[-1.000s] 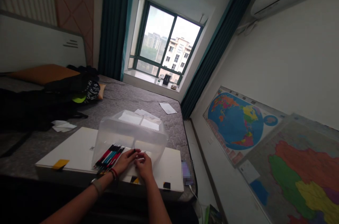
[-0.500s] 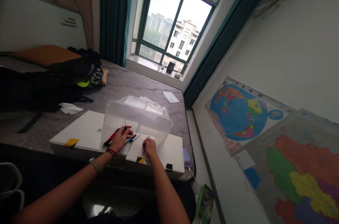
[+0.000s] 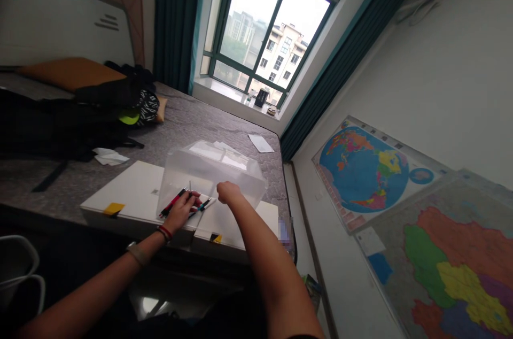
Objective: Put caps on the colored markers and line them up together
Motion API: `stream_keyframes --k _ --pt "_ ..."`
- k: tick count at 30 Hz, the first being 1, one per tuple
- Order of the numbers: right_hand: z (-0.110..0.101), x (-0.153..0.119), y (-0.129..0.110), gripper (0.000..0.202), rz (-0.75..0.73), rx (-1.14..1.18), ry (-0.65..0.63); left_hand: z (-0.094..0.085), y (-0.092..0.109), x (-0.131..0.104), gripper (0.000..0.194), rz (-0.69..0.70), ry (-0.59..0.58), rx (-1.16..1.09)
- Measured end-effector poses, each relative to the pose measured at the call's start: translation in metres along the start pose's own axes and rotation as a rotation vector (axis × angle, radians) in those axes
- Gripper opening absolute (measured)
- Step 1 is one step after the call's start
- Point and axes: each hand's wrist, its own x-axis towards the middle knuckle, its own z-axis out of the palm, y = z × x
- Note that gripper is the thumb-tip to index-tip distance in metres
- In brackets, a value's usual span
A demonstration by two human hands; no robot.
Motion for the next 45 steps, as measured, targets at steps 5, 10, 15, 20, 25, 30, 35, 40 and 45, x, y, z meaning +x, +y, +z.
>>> stream_keyframes --k 5,10,15,20,25,30,35,40,45 --pt "0.012 0.008 0.001 0.019 -0.013 -0.102 -0.001 -0.004 0.01 0.003 0.039 -0.02 -0.056 0.058" --pt "0.027 0.003 0.005 0.011 -0.091 -0.126 -0.007 0.003 0.01 -0.003 0.035 -0.005 -0.141 0.091" --pt "0.043 -0.006 0.004 0.012 -0.183 -0.195 -0.035 0.009 0.0 -0.01 0.033 0.034 -0.232 0.115" --pt "0.046 -0.011 0.003 0.02 -0.23 -0.256 -0.027 0.009 0.004 -0.01 0.031 0.071 -0.277 0.128" --pt "0.032 -0.016 0.001 0.02 -0.253 -0.258 0.053 0.006 0.007 -0.008 0.035 0.0 -0.276 0.058" --pt "0.028 -0.017 -0.009 0.017 -0.502 -0.208 0.034 0.001 0.005 -0.008 0.039 -0.054 -0.261 -0.016" --pt "0.037 -0.02 -0.01 0.02 -0.53 -0.19 0.028 -0.005 0.007 -0.009 0.044 -0.11 -0.281 -0.054" --pt "0.04 -0.02 -0.004 0.012 -0.24 0.155 0.211 -0.007 0.007 -0.006 0.044 -0.1 -0.221 -0.066" --pt "0.042 -0.025 -0.01 0.016 0.11 1.192 0.342 -0.006 0.005 -0.002 0.046 -0.148 -0.219 -0.104"
